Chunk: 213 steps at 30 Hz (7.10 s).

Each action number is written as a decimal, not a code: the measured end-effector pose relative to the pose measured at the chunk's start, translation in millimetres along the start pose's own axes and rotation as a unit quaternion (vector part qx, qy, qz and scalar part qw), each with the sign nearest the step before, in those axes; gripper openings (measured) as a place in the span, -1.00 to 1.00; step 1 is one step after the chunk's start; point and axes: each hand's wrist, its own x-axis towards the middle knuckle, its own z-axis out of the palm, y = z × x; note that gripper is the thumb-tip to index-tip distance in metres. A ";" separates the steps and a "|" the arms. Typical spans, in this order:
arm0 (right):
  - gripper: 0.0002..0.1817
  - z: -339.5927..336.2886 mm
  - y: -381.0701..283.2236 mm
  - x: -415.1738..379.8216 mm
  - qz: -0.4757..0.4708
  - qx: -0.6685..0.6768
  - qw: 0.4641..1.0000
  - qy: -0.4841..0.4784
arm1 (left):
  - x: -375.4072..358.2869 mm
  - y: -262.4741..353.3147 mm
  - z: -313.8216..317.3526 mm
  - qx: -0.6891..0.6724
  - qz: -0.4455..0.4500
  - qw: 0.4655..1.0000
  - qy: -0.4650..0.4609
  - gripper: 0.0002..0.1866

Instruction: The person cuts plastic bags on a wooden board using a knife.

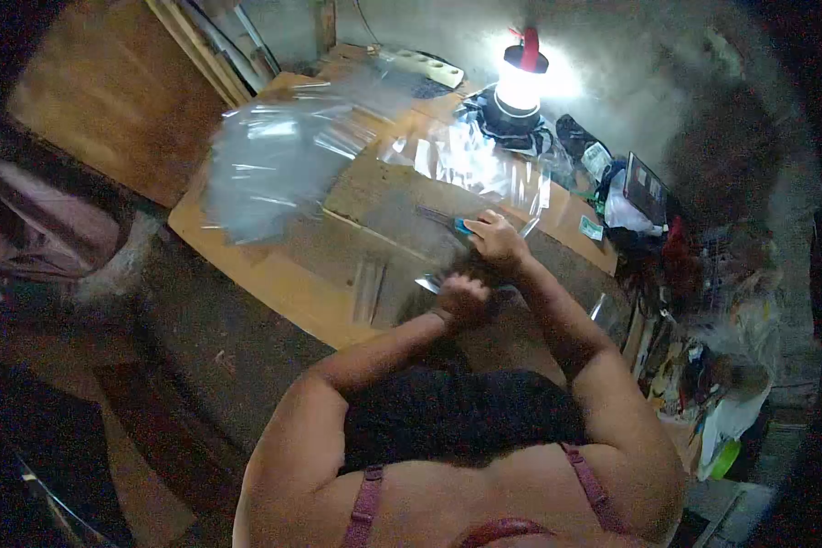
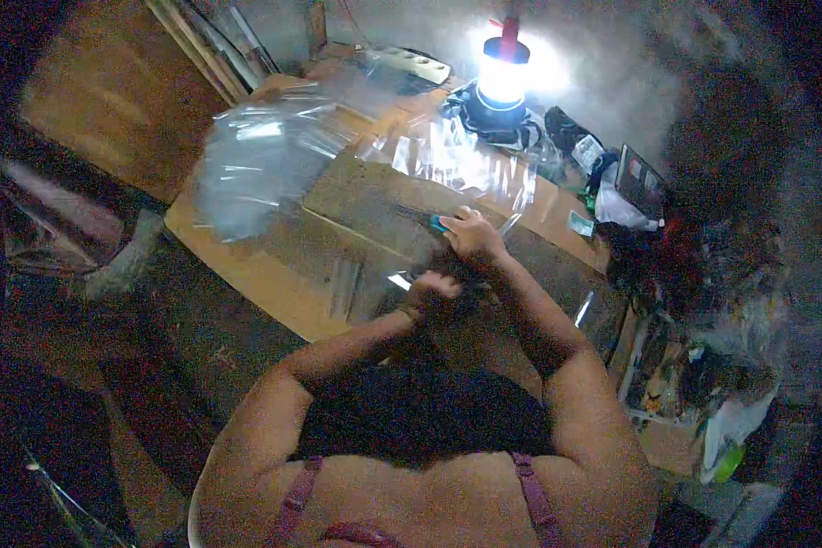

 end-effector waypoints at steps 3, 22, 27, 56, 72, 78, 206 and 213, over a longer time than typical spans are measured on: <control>-0.74 -6.9 2.7 -20.5 -0.016 -0.004 0.999 0.030 | -4.3 18.7 2.9 -0.097 0.039 0.994 0.024 -0.87; -0.73 8.5 16.0 -17.6 -0.032 -0.005 0.999 0.020 | 9.5 -142.9 -36.5 -0.030 -0.310 0.947 0.077 -0.75; -0.72 1.5 5.6 -21.4 0.004 -0.015 0.999 0.027 | 29.8 -136.1 -43.7 -0.001 -0.381 0.924 -0.028 -0.79; -0.81 8.0 7.3 -22.4 -0.002 -0.033 0.998 0.052 | 44.1 -150.5 -63.9 -0.200 -0.392 0.894 -0.079 -0.63; -0.71 2.9 4.7 -11.0 -0.018 -0.024 1.000 0.001 | 12.4 -126.5 -27.5 0.123 -0.308 0.943 -0.014 -0.41; -0.74 7.9 -7.5 19.1 0.031 -0.036 0.998 -0.033 | 9.2 -108.7 -34.5 0.174 -0.319 0.932 -0.017 -0.08; -0.58 -94.9 -60.1 -110.9 0.192 0.155 0.965 0.089 | 61.1 -118.4 -162.0 0.212 -0.170 0.962 0.032 -0.77; -0.56 -58.8 -35.1 -117.8 0.145 0.064 0.987 0.027 | 39.0 -88.7 -41.9 0.159 -0.159 0.971 -0.081 -0.86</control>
